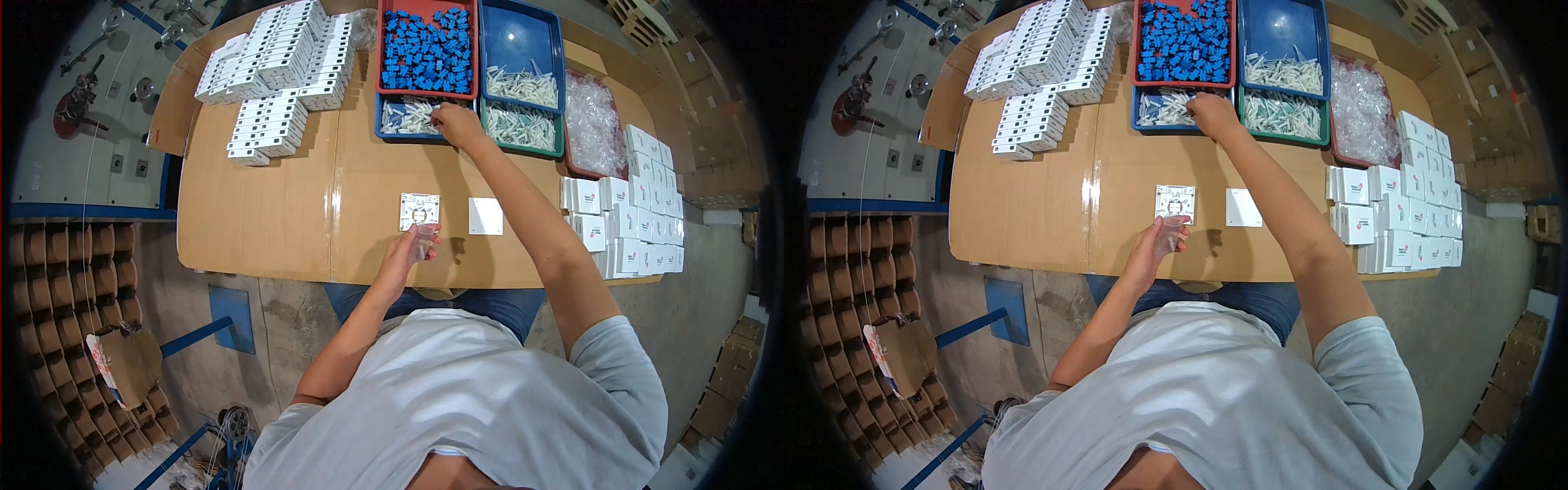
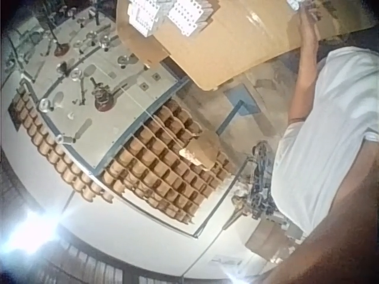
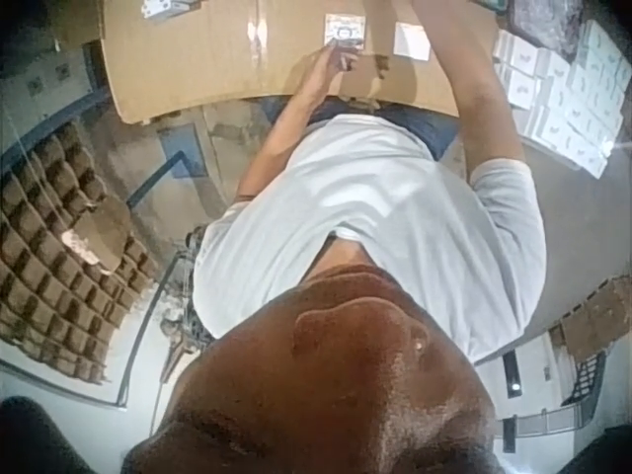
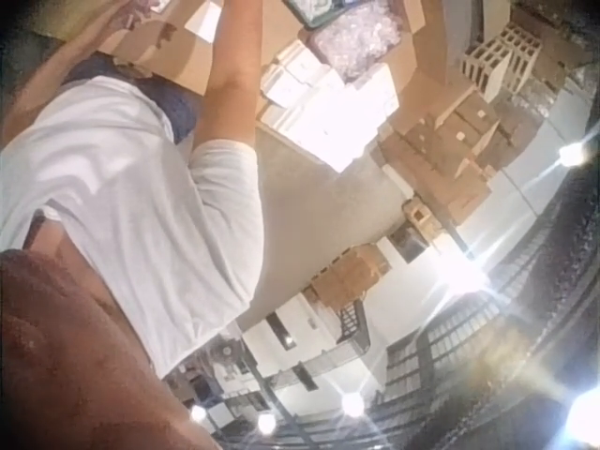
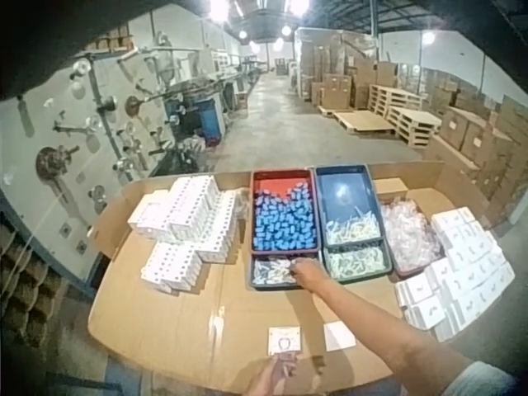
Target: The recorder is packaging small electronic modules into cardboard boxes, placing a plastic bag and small components inside each box.
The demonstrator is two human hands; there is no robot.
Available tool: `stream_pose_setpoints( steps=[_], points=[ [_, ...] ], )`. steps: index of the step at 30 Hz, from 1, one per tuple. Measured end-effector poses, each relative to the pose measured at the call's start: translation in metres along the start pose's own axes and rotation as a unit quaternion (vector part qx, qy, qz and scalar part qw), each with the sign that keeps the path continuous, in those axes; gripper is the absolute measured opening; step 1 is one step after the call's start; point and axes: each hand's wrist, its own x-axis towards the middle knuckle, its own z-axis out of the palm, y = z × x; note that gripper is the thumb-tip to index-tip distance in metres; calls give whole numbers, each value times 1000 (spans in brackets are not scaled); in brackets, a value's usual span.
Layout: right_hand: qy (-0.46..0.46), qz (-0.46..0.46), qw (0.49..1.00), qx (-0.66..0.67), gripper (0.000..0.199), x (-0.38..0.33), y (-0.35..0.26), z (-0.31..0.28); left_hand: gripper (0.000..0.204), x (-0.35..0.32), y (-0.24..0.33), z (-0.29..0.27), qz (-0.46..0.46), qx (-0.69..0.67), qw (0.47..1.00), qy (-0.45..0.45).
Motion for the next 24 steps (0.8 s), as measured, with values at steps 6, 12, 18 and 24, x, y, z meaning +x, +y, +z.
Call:
stream_pose_setpoints(
  steps=[6,12,18,24],
  points=[
    [28,-17,999,-16,13,-3,-10,2,56,0,-9,-7,-13,8,1000,11],
    [65,-34,996,-42,14,1,-12,16,55,1,-5,-3,-15,3,1000,14],
    [111,-17,992,-65,12,-1,-2,16,55,3,-1,-4,-5,-6,1000,13],
    [215,61,968,114,11,-6,1,2,61,6,7,-6,-13,-75,997,11]
  ],
)
